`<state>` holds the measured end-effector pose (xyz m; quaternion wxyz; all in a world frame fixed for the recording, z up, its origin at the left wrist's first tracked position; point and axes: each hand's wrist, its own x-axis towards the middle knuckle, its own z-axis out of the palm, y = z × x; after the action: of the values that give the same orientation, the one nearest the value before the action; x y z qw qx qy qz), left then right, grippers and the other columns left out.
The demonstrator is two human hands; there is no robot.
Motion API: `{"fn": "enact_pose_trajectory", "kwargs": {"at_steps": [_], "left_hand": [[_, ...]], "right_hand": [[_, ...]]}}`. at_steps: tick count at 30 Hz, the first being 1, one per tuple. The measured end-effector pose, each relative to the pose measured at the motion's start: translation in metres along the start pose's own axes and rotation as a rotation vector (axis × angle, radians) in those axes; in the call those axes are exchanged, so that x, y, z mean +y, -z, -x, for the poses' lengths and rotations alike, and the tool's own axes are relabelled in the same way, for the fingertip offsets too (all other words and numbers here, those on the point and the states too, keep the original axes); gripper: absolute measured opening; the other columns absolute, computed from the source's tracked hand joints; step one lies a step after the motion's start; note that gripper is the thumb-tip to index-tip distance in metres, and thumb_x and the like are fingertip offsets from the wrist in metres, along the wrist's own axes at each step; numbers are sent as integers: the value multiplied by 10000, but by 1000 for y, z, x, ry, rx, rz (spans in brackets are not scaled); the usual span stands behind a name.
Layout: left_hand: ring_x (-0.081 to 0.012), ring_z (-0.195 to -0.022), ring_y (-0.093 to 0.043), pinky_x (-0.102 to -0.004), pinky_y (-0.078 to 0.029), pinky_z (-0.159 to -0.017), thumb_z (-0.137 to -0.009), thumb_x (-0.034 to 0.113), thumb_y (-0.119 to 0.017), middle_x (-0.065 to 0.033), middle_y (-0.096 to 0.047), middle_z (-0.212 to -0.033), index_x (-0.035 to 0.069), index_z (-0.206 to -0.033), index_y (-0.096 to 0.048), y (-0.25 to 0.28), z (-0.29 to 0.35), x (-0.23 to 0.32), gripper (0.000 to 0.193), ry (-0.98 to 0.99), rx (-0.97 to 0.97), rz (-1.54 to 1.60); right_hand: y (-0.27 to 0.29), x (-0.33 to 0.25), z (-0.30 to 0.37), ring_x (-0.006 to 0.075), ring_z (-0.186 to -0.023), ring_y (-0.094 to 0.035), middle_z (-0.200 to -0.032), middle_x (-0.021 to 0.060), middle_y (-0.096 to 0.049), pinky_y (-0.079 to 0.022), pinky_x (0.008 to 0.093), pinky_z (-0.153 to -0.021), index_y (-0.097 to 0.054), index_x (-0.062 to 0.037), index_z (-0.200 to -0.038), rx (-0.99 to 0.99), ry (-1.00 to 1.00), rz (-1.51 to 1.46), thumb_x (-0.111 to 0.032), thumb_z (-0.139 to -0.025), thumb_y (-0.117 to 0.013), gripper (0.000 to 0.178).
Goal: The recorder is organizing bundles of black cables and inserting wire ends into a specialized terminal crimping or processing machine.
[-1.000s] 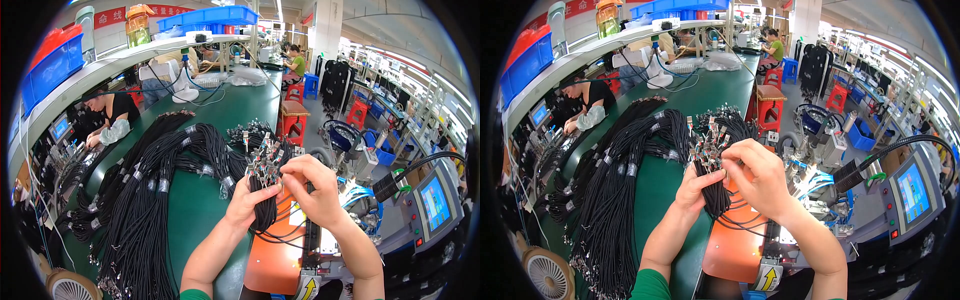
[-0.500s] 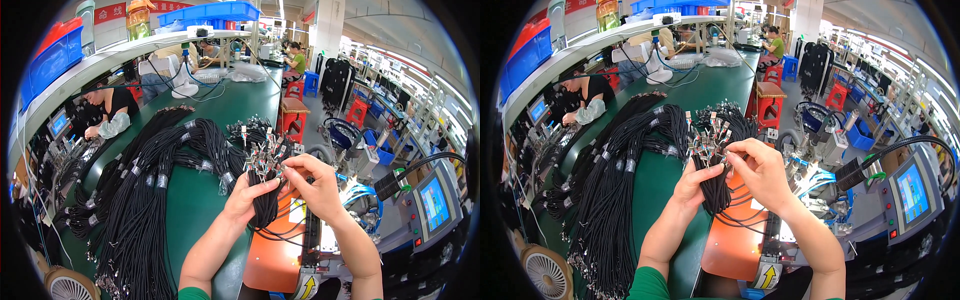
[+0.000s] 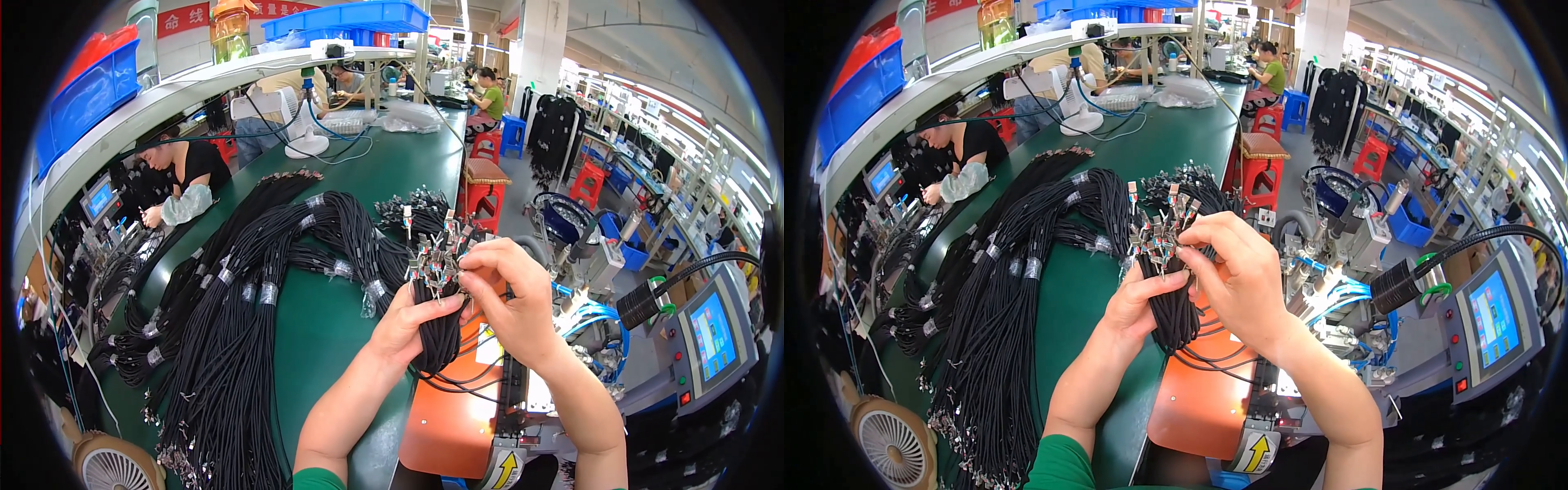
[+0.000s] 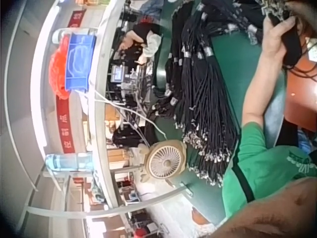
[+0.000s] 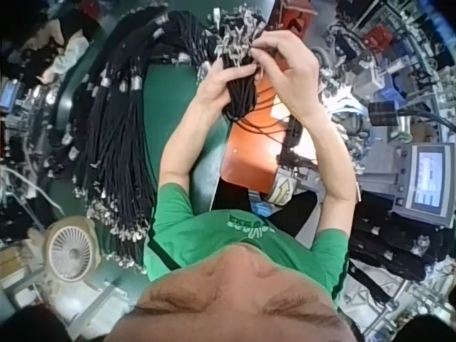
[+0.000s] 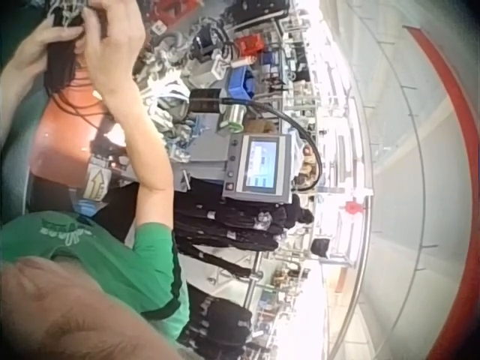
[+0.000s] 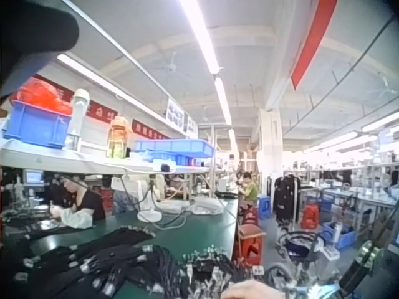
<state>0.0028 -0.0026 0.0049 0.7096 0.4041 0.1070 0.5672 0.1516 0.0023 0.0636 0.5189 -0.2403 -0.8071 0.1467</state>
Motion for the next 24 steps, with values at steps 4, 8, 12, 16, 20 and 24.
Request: {"fn": "enact_pose_trajectory", "kwargs": {"at_steps": [4, 8, 12, 16, 20, 24], "left_hand": [[-164, -792, -570, -289, -470, -720, -795, 53, -645, -64, -586, -874, 9, -1040, -555, 2, 0, 0, 265, -1, -12, 20], [-168, -838, -594, -299, -488, -765, -798, 29, -632, -66, -609, -927, 8, -1065, -559, 2, 0, -2, 278, 16, -11, 78], [-174, -894, -612, -309, -501, -818, -803, 12, -615, -73, -622, -986, 8, -1079, -563, 13, 3, -9, 281, -29, 6, 160], [-169, -906, -612, -304, -502, -828, -808, 9, -605, -70, -619, -975, 12, -1075, -561, 9, 0, -6, 270, 19, 8, 132], [-162, -958, -602, -299, -492, -861, -820, 16, -600, -57, -601, -1018, 15, -1096, -540, 13, -2, -7, 283, 7, -39, 114], [-151, -1023, -575, -296, -467, -902, -831, 11, -592, -49, -571, -1098, 21, -1144, -515, 14, -3, -11, 322, 14, -28, 30]], "right_hand": [[-2, 0, 4, 106, -664, -619, -952, 101, -588, -504, 199, -505, -588, 20, -928, -1, -7, -13, 102, -788, -611, 163], [1, 2, -1, 191, -676, -617, -882, 107, -595, -499, 273, -540, -595, 8, -888, 42, 203, 162, 86, -718, -649, 194], [-1, -3, -3, 263, -713, -606, -838, 111, -599, -504, 330, -587, -612, 10, -890, 24, 555, 393, 44, -643, -661, 254], [-2, -3, -3, 264, -728, -622, -865, 119, -612, -505, 333, -593, -630, 4, -925, -24, 350, 337, 19, -673, -681, 258], [-3, -5, -12, 229, -711, -626, -868, 118, -609, -499, 314, -579, -638, -2, -927, -91, 272, 302, 5, -710, -698, 226], [-5, -9, -15, 208, -686, -614, -842, 97, -600, -491, 304, -577, -632, 7, -917, -152, 204, 336, -7, -721, -697, 207]]}}
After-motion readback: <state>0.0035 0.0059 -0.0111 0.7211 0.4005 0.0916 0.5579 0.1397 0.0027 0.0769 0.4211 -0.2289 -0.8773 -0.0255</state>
